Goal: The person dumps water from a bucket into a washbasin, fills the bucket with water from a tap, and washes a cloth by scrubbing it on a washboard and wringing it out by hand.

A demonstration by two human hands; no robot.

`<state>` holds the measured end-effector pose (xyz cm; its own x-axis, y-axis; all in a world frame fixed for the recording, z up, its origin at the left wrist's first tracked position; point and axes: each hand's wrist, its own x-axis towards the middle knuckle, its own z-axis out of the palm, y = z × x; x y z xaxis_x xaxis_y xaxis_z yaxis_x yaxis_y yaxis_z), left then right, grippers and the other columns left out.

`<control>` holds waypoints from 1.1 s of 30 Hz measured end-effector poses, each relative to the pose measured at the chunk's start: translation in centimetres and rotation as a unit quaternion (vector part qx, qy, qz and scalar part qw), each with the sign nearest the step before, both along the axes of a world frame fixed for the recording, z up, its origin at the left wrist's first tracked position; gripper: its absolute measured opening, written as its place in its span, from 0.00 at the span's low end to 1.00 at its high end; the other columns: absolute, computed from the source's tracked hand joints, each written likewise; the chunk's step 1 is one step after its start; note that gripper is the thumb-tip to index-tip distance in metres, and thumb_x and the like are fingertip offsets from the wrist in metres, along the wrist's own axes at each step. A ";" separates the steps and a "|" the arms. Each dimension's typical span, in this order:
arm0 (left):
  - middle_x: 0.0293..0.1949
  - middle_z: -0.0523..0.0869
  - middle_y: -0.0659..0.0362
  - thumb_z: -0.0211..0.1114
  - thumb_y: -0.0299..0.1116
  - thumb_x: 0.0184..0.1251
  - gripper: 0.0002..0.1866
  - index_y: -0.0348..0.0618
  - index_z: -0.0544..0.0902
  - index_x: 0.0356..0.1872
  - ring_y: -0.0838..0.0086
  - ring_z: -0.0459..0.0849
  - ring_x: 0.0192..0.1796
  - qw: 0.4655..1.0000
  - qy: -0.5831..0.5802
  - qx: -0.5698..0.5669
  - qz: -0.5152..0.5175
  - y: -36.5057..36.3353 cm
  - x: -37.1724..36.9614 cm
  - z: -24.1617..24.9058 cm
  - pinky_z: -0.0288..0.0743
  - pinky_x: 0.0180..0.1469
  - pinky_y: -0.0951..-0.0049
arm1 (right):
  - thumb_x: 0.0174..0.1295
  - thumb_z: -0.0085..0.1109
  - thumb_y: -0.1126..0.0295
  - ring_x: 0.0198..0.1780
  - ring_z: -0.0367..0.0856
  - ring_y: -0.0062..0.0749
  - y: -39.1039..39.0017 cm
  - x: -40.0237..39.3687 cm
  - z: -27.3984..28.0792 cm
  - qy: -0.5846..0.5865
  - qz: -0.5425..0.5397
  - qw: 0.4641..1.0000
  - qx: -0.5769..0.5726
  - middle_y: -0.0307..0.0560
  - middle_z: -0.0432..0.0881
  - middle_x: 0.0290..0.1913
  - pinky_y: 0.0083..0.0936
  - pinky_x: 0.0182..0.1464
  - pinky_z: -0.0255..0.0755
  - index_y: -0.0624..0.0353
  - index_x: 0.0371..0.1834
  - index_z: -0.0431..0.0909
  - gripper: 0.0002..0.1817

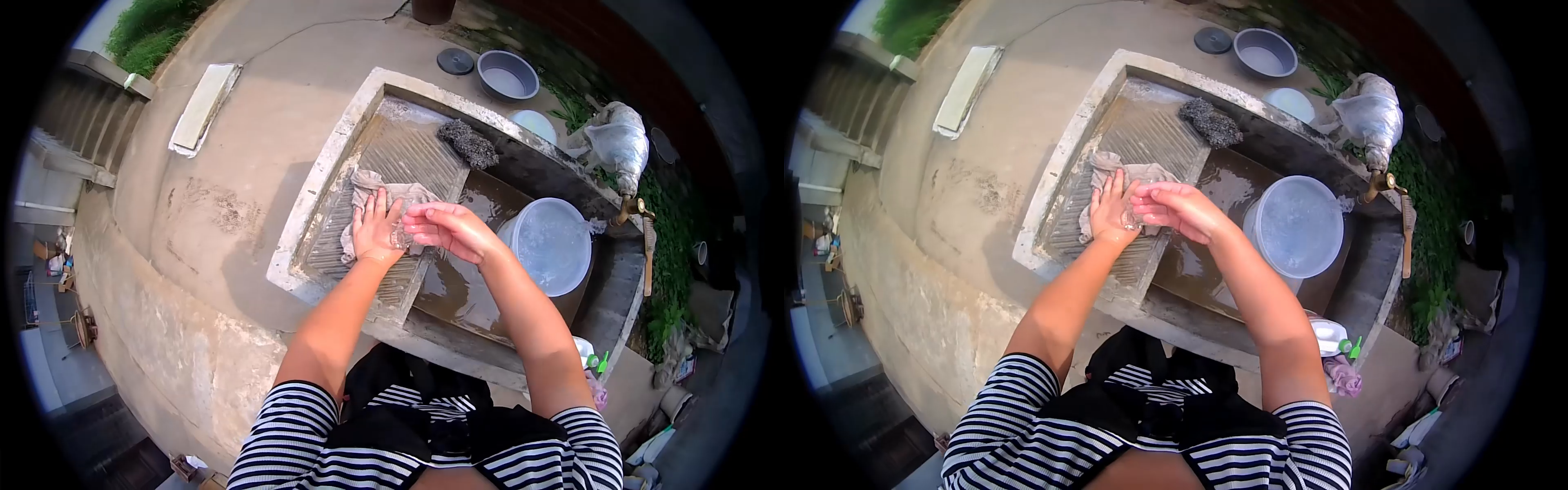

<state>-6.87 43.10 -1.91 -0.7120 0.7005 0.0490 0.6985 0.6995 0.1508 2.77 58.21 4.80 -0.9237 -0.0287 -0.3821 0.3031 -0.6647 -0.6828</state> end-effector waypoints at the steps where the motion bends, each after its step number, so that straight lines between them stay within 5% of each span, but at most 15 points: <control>1: 0.67 0.65 0.52 0.56 0.40 0.61 0.23 0.52 0.73 0.59 0.56 0.65 0.66 0.996 -0.060 0.068 -0.004 -0.5 -0.4 0.0 0.56 0.67 0.55 | 0.67 0.51 0.65 0.52 0.78 0.30 -1.3 -1.0 -0.9 0.009 -0.012 0.997 0.080 0.49 0.79 0.52 0.30 0.53 0.73 0.65 0.53 0.74 0.17; 2: 0.65 0.66 0.51 0.56 0.38 0.61 0.22 0.49 0.73 0.57 0.53 0.67 0.64 0.984 -0.121 0.134 -0.010 -1.1 -0.9 0.0 0.59 0.65 0.56 | 0.64 0.55 0.64 0.51 0.78 0.35 -2.5 -2.4 -1.9 0.015 -0.002 0.962 0.271 0.48 0.79 0.50 0.31 0.53 0.71 0.61 0.51 0.76 0.16; 4: 0.60 0.71 0.50 0.58 0.30 0.59 0.18 0.43 0.74 0.52 0.52 0.73 0.58 0.953 -0.164 0.254 0.014 -2.2 -2.3 -1.8 0.66 0.60 0.60 | 0.58 0.60 0.64 0.48 0.78 0.42 -4.2 -2.8 -3.2 0.056 0.010 0.742 0.668 0.50 0.80 0.46 0.34 0.52 0.70 0.59 0.47 0.78 0.16; 5: 0.60 0.71 0.48 0.58 0.28 0.58 0.16 0.41 0.74 0.50 0.52 0.73 0.58 0.939 -0.170 0.299 0.013 -3.2 -3.3 -3.0 0.69 0.57 0.61 | 0.58 0.60 0.64 0.48 0.78 0.42 -4.7 -2.7 -3.8 0.056 0.009 0.741 0.669 0.50 0.80 0.46 0.34 0.52 0.70 0.59 0.47 0.78 0.16; 7: 0.57 0.72 0.43 0.63 0.25 0.54 0.14 0.37 0.77 0.43 0.53 0.74 0.57 0.935 -0.169 0.313 -0.010 -4.7 -4.2 -2.1 0.71 0.54 0.60 | 0.54 0.61 0.63 0.46 0.77 0.48 -4.9 -2.0 -4.8 0.018 0.053 0.602 0.797 0.52 0.79 0.43 0.37 0.52 0.70 0.58 0.45 0.78 0.16; 8: 0.57 0.72 0.43 0.63 0.25 0.54 0.14 0.37 0.77 0.43 0.53 0.74 0.57 0.934 -0.168 0.316 -0.010 -5.2 -4.1 -1.6 0.71 0.54 0.60 | 0.54 0.61 0.63 0.46 0.77 0.48 -4.6 -2.1 -5.1 0.019 0.052 0.599 0.799 0.52 0.79 0.43 0.37 0.52 0.70 0.58 0.45 0.78 0.16; 10: 0.57 0.73 0.44 0.65 0.29 0.54 0.11 0.36 0.80 0.38 0.55 0.76 0.55 0.965 -0.150 0.207 -0.060 -6.2 -3.7 0.0 0.71 0.54 0.61 | 0.56 0.60 0.64 0.44 0.79 0.46 -3.5 -2.7 -5.3 -0.073 -0.023 0.752 0.655 0.52 0.80 0.41 0.35 0.47 0.72 0.59 0.41 0.78 0.14; 12: 0.55 0.75 0.44 0.66 0.32 0.53 0.11 0.38 0.82 0.35 0.55 0.77 0.54 0.975 -0.140 0.161 -0.064 -6.6 -3.7 1.7 0.71 0.55 0.61 | 0.62 0.57 0.64 0.35 0.76 0.27 -2.7 -2.8 -3.5 -0.059 -0.081 0.851 0.516 0.44 0.80 0.34 0.24 0.38 0.70 0.61 0.38 0.76 0.11; 15: 0.48 0.80 0.53 0.63 0.35 0.60 0.11 0.38 0.81 0.37 0.65 0.81 0.47 0.975 -0.166 0.139 -0.041 -6.5 -4.4 2.6 0.73 0.48 0.67 | 0.66 0.53 0.65 0.34 0.71 0.17 -3.0 -2.4 -0.9 -0.034 -0.119 0.908 0.401 0.35 0.77 0.33 0.18 0.37 0.67 0.61 0.37 0.76 0.10; 17: 0.38 0.80 0.64 0.57 0.35 0.67 0.09 0.39 0.79 0.38 0.76 0.78 0.38 0.832 -0.427 0.351 0.045 -6.4 -5.6 2.4 0.72 0.42 0.75 | 0.69 0.50 0.65 0.34 0.68 0.12 -3.1 -2.2 1.4 -0.001 -0.201 0.929 0.312 0.30 0.75 0.32 0.15 0.38 0.64 0.60 0.38 0.76 0.10; 25: 0.32 0.75 0.64 0.52 0.24 0.63 0.04 0.40 0.74 0.37 0.82 0.71 0.36 0.511 -0.628 0.587 0.004 -6.3 -6.1 10.4 0.66 0.39 0.80 | 0.68 0.50 0.63 0.31 0.62 0.09 -3.5 -2.6 5.6 0.156 -0.242 0.910 0.300 0.26 0.71 0.30 0.12 0.34 0.58 0.57 0.39 0.75 0.10; 26: 0.32 0.75 0.64 0.52 0.24 0.63 0.04 0.40 0.74 0.37 0.82 0.71 0.36 0.512 -0.629 0.584 0.004 -6.9 -6.9 8.3 0.66 0.39 0.80 | 0.68 0.50 0.62 0.30 0.62 0.12 -3.9 -2.5 5.0 0.156 -0.216 0.906 0.328 0.27 0.70 0.28 0.15 0.34 0.60 0.60 0.34 0.75 0.12; 28: 0.35 0.78 0.59 0.53 0.23 0.57 0.06 0.39 0.76 0.35 0.73 0.75 0.40 0.851 -0.369 0.371 -0.042 -7.9 -7.9 5.7 0.68 0.41 0.76 | 0.68 0.50 0.60 0.31 0.64 0.17 -3.9 -2.3 4.1 0.095 -0.076 0.887 0.446 0.33 0.69 0.26 0.19 0.34 0.62 0.63 0.29 0.74 0.16; 29: 0.41 0.80 0.53 0.55 0.24 0.54 0.09 0.39 0.78 0.36 0.63 0.77 0.45 0.905 -0.320 0.278 0.024 -8.6 -7.5 5.5 0.71 0.45 0.71 | 0.65 0.53 0.58 0.33 0.72 0.25 -4.0 -2.3 3.8 -0.052 -0.012 0.860 0.508 0.42 0.74 0.27 0.23 0.38 0.66 0.64 0.29 0.76 0.18; 33: 0.54 0.77 0.49 0.56 0.27 0.56 0.16 0.44 0.80 0.47 0.57 0.75 0.56 0.929 -0.191 0.316 0.021 -7.2 -6.2 2.0 0.69 0.56 0.64 | 0.62 0.53 0.56 0.54 0.75 0.44 -4.7 -3.2 -3.6 -0.098 -0.130 0.758 0.632 0.52 0.78 0.51 0.38 0.56 0.66 0.55 0.44 0.81 0.16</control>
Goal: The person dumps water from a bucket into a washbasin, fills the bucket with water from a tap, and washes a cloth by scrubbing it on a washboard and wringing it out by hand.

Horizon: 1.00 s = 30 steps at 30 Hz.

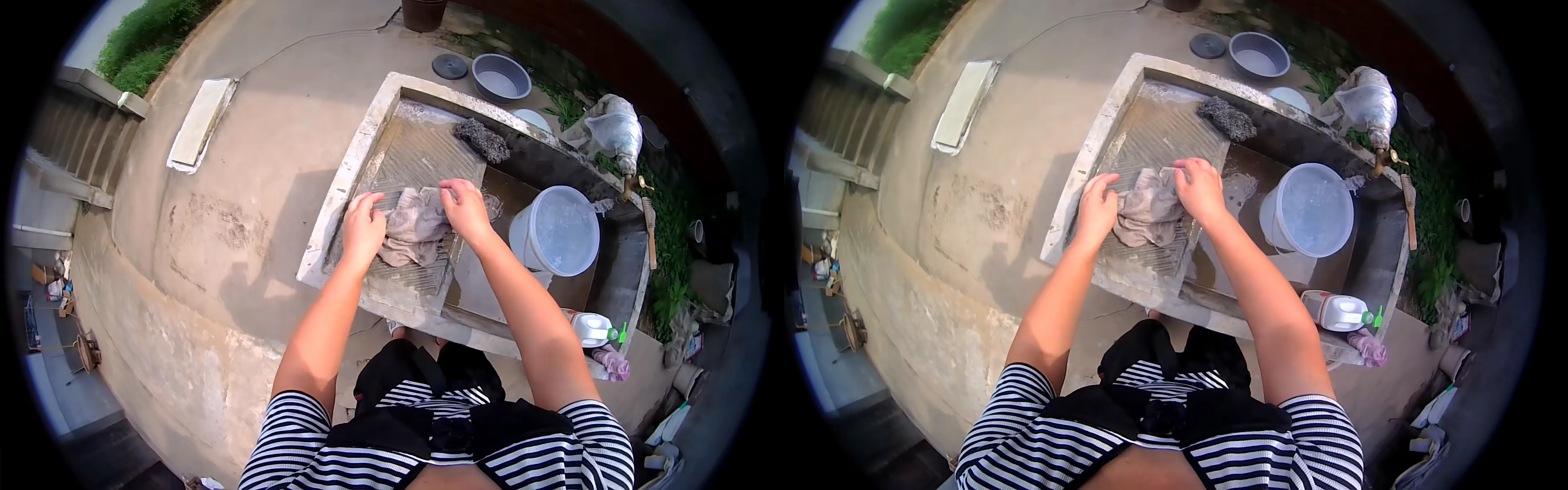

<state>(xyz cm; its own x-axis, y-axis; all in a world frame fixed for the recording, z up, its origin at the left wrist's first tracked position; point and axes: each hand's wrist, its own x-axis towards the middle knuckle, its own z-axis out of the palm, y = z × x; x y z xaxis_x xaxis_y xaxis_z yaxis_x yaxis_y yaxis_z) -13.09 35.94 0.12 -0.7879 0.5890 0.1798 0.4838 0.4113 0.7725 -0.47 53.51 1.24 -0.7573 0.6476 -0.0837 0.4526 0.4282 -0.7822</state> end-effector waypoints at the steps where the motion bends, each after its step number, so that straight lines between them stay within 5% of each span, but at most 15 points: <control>1: 0.57 0.75 0.49 0.58 0.31 0.58 0.15 0.44 0.80 0.48 0.56 0.71 0.60 0.999 -0.043 -0.032 0.009 1.3 0.9 0.0 0.62 0.63 0.58 | 0.63 0.52 0.56 0.59 0.69 0.45 -1.8 -1.0 -0.8 -0.034 -0.035 0.994 0.099 0.51 0.74 0.56 0.48 0.60 0.59 0.51 0.47 0.80 0.16; 2: 0.57 0.75 0.50 0.58 0.33 0.59 0.16 0.45 0.80 0.48 0.56 0.70 0.61 0.996 0.019 -0.090 0.020 2.4 1.9 -0.7 0.59 0.64 0.54 | 0.63 0.50 0.55 0.65 0.63 0.45 -2.9 -2.0 -1.5 -0.064 -0.069 0.975 0.199 0.50 0.70 0.61 0.57 0.65 0.51 0.47 0.51 0.79 0.17; 3: 0.58 0.74 0.50 0.58 0.36 0.60 0.16 0.46 0.80 0.49 0.56 0.69 0.63 0.985 0.081 -0.147 0.030 3.1 2.6 -1.5 0.55 0.66 0.50 | 0.63 0.50 0.55 0.70 0.55 0.46 -3.4 -2.4 -2.5 -0.101 -0.041 0.987 0.116 0.48 0.65 0.66 0.70 0.65 0.36 0.41 0.55 0.76 0.18; 5: 0.57 0.75 0.50 0.58 0.35 0.60 0.16 0.45 0.79 0.49 0.57 0.68 0.62 0.985 0.082 -0.150 0.009 2.7 4.1 -2.3 0.54 0.66 0.48 | 0.61 0.52 0.57 0.65 0.61 0.46 -4.8 -1.8 -2.8 -0.102 -0.003 0.985 0.136 0.47 0.70 0.60 0.62 0.66 0.43 0.45 0.52 0.77 0.17; 9: 0.49 0.77 0.51 0.57 0.33 0.59 0.13 0.42 0.76 0.44 0.56 0.71 0.57 0.978 0.150 -0.131 -0.064 -1.2 7.8 -2.5 0.56 0.64 0.48 | 0.53 0.59 0.62 0.52 0.69 0.43 -7.8 3.3 -3.6 0.074 0.072 0.972 0.211 0.45 0.75 0.42 0.45 0.60 0.57 0.53 0.42 0.78 0.14; 13: 0.44 0.77 0.55 0.56 0.37 0.59 0.10 0.42 0.76 0.36 0.60 0.73 0.51 0.967 0.198 -0.131 -0.091 2.5 4.6 -3.2 0.59 0.61 0.53 | 0.53 0.58 0.60 0.48 0.72 0.42 -5.3 0.0 -4.6 -0.030 0.065 0.966 0.248 0.45 0.76 0.41 0.40 0.54 0.62 0.53 0.36 0.78 0.12; 16: 0.47 0.77 0.54 0.54 0.37 0.61 0.11 0.42 0.77 0.38 0.60 0.73 0.52 0.955 0.254 -0.135 -0.077 6.2 1.0 -2.9 0.59 0.62 0.54 | 0.57 0.55 0.60 0.52 0.71 0.41 -2.4 -4.9 -3.9 0.042 -0.037 0.958 0.281 0.43 0.78 0.42 0.42 0.58 0.60 0.53 0.36 0.79 0.11; 20: 0.38 0.84 0.57 0.53 0.34 0.63 0.09 0.46 0.81 0.37 0.63 0.79 0.45 0.997 0.037 -0.069 -0.009 5.3 1.0 -2.7 0.64 0.52 0.58 | 0.57 0.56 0.63 0.50 0.72 0.39 -3.0 -3.1 -3.6 0.040 0.035 0.972 0.227 0.43 0.79 0.39 0.46 0.62 0.55 0.52 0.38 0.78 0.09; 25: 0.33 0.83 0.57 0.55 0.32 0.59 0.07 0.48 0.80 0.35 0.63 0.79 0.40 0.986 0.090 -0.110 -0.089 0.0 6.5 -2.1 0.63 0.48 0.60 | 0.53 0.57 0.65 0.41 0.75 0.38 -8.3 3.4 -3.4 0.076 0.095 0.979 0.163 0.41 0.77 0.33 0.39 0.54 0.60 0.51 0.34 0.78 0.07; 30: 0.36 0.83 0.59 0.55 0.34 0.61 0.09 0.48 0.80 0.40 0.63 0.78 0.45 0.977 0.173 -0.110 -0.060 7.1 -0.1 -1.8 0.63 0.51 0.60 | 0.57 0.53 0.65 0.43 0.75 0.39 -2.1 -4.2 -3.5 0.022 0.050 0.978 0.201 0.43 0.80 0.37 0.39 0.51 0.61 0.53 0.39 0.78 0.10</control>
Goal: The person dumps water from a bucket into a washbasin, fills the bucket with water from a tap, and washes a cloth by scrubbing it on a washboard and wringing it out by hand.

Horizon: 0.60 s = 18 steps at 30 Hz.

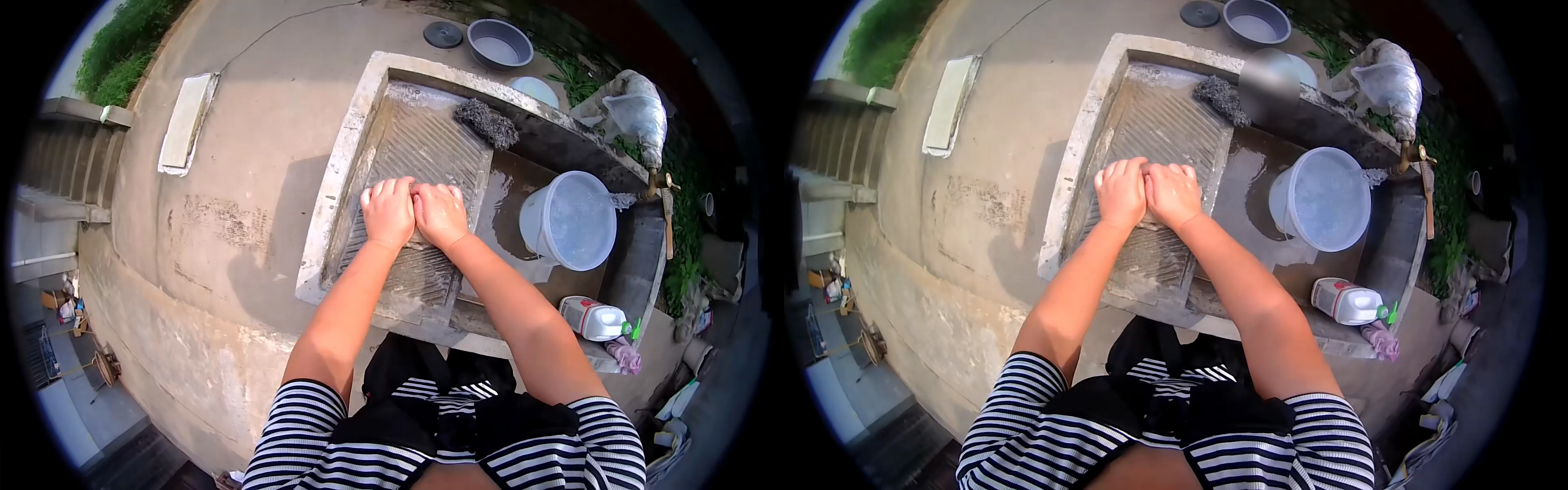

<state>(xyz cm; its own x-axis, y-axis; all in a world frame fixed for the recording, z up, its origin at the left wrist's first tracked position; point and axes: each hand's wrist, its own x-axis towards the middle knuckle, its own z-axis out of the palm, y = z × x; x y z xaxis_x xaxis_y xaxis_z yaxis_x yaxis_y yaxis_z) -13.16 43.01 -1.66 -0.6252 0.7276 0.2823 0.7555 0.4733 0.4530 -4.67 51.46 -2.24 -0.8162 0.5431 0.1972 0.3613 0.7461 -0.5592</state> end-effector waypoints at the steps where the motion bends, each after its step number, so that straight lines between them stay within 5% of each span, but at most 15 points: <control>1: 0.37 0.83 0.59 0.55 0.35 0.62 0.09 0.48 0.80 0.40 0.64 0.77 0.47 0.999 0.028 0.013 0.034 0.8 -0.3 -0.1 0.62 0.52 0.60 | 0.58 0.52 0.65 0.44 0.76 0.39 0.3 -0.8 0.1 0.026 -0.056 0.998 0.014 0.43 0.80 0.37 0.40 0.53 0.60 0.54 0.41 0.77 0.11; 4: 0.39 0.82 0.60 0.55 0.37 0.63 0.09 0.49 0.80 0.38 0.64 0.77 0.48 0.997 -0.007 -0.027 0.067 -0.6 1.2 -0.6 0.62 0.53 0.59 | 0.58 0.51 0.65 0.46 0.75 0.38 -1.2 0.2 0.8 0.032 -0.062 0.995 0.065 0.43 0.81 0.39 0.43 0.57 0.57 0.54 0.44 0.77 0.13; 6: 0.38 0.81 0.61 0.55 0.40 0.63 0.09 0.51 0.81 0.37 0.66 0.76 0.48 0.996 -0.056 -0.056 0.048 -4.2 4.2 -0.8 0.60 0.53 0.58 | 0.56 0.52 0.65 0.47 0.75 0.38 -3.7 3.9 -0.3 0.017 -0.017 0.998 -0.051 0.43 0.81 0.40 0.44 0.58 0.55 0.53 0.46 0.76 0.15; 9: 0.32 0.78 0.61 0.55 0.40 0.62 0.08 0.50 0.79 0.33 0.66 0.75 0.42 0.998 -0.036 -0.042 0.003 -8.7 8.5 -0.6 0.60 0.50 0.60 | 0.54 0.53 0.65 0.40 0.76 0.36 -7.0 8.1 0.0 0.025 0.040 0.997 -0.063 0.39 0.81 0.34 0.39 0.52 0.58 0.50 0.43 0.78 0.13; 14: 0.36 0.81 0.58 0.53 0.36 0.63 0.09 0.46 0.79 0.37 0.62 0.76 0.45 0.999 0.025 -0.043 -0.010 -1.8 1.7 -0.3 0.62 0.50 0.58 | 0.60 0.49 0.66 0.37 0.78 0.40 -1.6 0.9 -0.1 0.036 -0.018 0.999 -0.020 0.42 0.83 0.33 0.37 0.45 0.62 0.51 0.40 0.77 0.09; 18: 0.40 0.81 0.61 0.52 0.36 0.66 0.10 0.49 0.80 0.40 0.63 0.76 0.49 0.996 0.015 -0.026 0.088 -1.5 2.7 -0.5 0.61 0.53 0.59 | 0.57 0.53 0.62 0.47 0.75 0.38 -1.7 0.6 0.1 0.023 -0.084 0.996 0.001 0.44 0.81 0.38 0.40 0.56 0.55 0.53 0.47 0.77 0.16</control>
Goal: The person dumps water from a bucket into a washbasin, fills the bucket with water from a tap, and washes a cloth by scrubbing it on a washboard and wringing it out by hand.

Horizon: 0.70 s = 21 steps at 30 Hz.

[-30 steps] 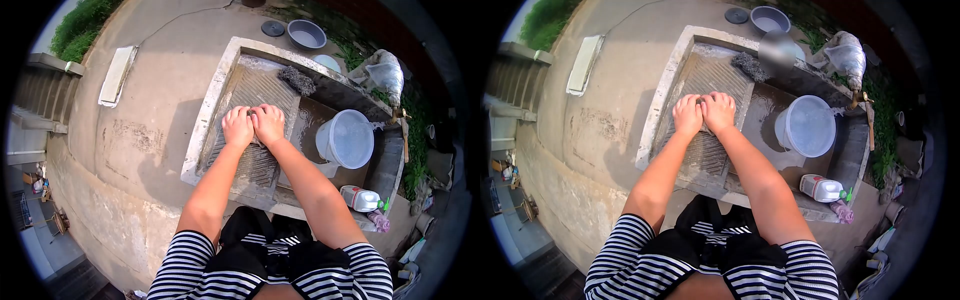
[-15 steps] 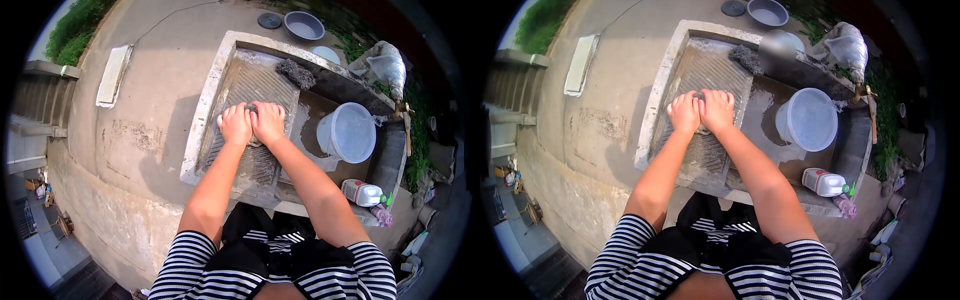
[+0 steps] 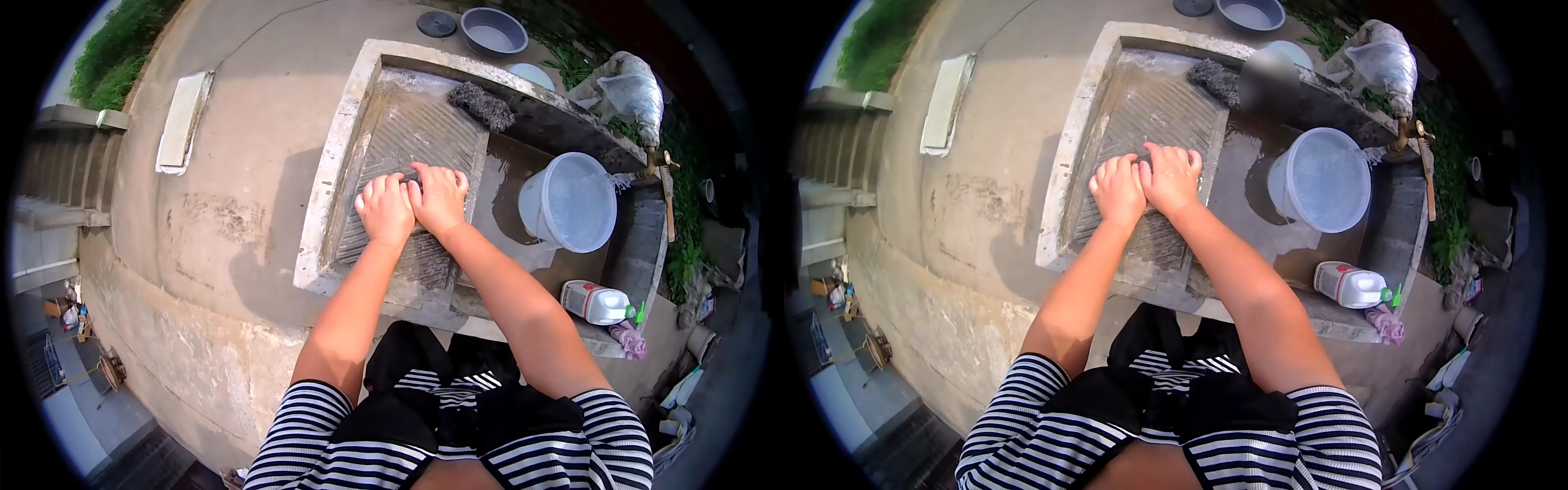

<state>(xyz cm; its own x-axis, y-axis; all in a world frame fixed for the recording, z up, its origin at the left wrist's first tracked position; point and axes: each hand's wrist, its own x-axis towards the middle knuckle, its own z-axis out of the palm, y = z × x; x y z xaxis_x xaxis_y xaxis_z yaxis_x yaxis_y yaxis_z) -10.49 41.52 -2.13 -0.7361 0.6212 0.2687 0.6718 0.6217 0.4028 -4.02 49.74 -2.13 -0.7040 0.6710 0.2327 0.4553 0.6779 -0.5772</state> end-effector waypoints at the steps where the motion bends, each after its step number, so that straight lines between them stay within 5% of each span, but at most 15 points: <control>1: 0.39 0.81 0.61 0.52 0.36 0.65 0.09 0.49 0.80 0.39 0.62 0.76 0.48 0.999 -0.041 -0.009 -0.015 -1.5 1.3 0.1 0.61 0.53 0.59 | 0.56 0.54 0.62 0.48 0.74 0.37 -1.1 1.5 0.0 -0.024 0.002 0.999 -0.045 0.44 0.81 0.38 0.41 0.58 0.53 0.53 0.48 0.77 0.17; 5: 0.35 0.80 0.58 0.55 0.36 0.62 0.07 0.47 0.79 0.35 0.63 0.76 0.41 0.992 -0.073 -0.010 -0.102 -7.7 6.5 0.4 0.61 0.47 0.61 | 0.53 0.56 0.64 0.40 0.75 0.39 -5.8 8.3 -0.5 0.017 0.110 0.993 -0.043 0.41 0.80 0.33 0.38 0.51 0.61 0.51 0.44 0.78 0.15; 9: 0.35 0.81 0.58 0.53 0.35 0.63 0.08 0.47 0.80 0.36 0.63 0.76 0.43 0.987 -0.032 -0.063 -0.148 -2.0 0.4 0.4 0.62 0.47 0.60 | 0.55 0.53 0.67 0.43 0.76 0.39 -1.4 2.4 0.1 -0.041 0.076 0.995 -0.054 0.44 0.80 0.35 0.39 0.52 0.61 0.53 0.46 0.76 0.14; 13: 0.35 0.81 0.59 0.53 0.35 0.64 0.08 0.48 0.80 0.37 0.63 0.77 0.45 0.998 0.011 0.035 -0.041 -1.9 1.6 -0.3 0.62 0.49 0.60 | 0.55 0.54 0.67 0.42 0.76 0.38 -1.9 2.2 0.6 0.045 0.005 0.998 0.053 0.42 0.80 0.35 0.38 0.51 0.61 0.52 0.48 0.75 0.16; 17: 0.35 0.81 0.59 0.53 0.36 0.63 0.08 0.48 0.79 0.35 0.63 0.77 0.44 0.996 -0.061 -0.003 -0.073 -8.3 7.1 0.5 0.62 0.50 0.60 | 0.55 0.53 0.65 0.42 0.76 0.39 -6.2 8.6 0.6 0.011 0.107 0.993 -0.045 0.41 0.80 0.33 0.38 0.50 0.62 0.52 0.43 0.78 0.13; 21: 0.30 0.81 0.60 0.53 0.36 0.63 0.07 0.47 0.78 0.33 0.63 0.78 0.41 0.991 -0.037 -0.077 -0.104 -5.0 3.7 -0.3 0.62 0.48 0.59 | 0.57 0.53 0.63 0.39 0.76 0.38 -3.8 5.0 0.2 -0.099 0.106 0.987 -0.067 0.38 0.80 0.33 0.39 0.48 0.62 0.48 0.40 0.80 0.10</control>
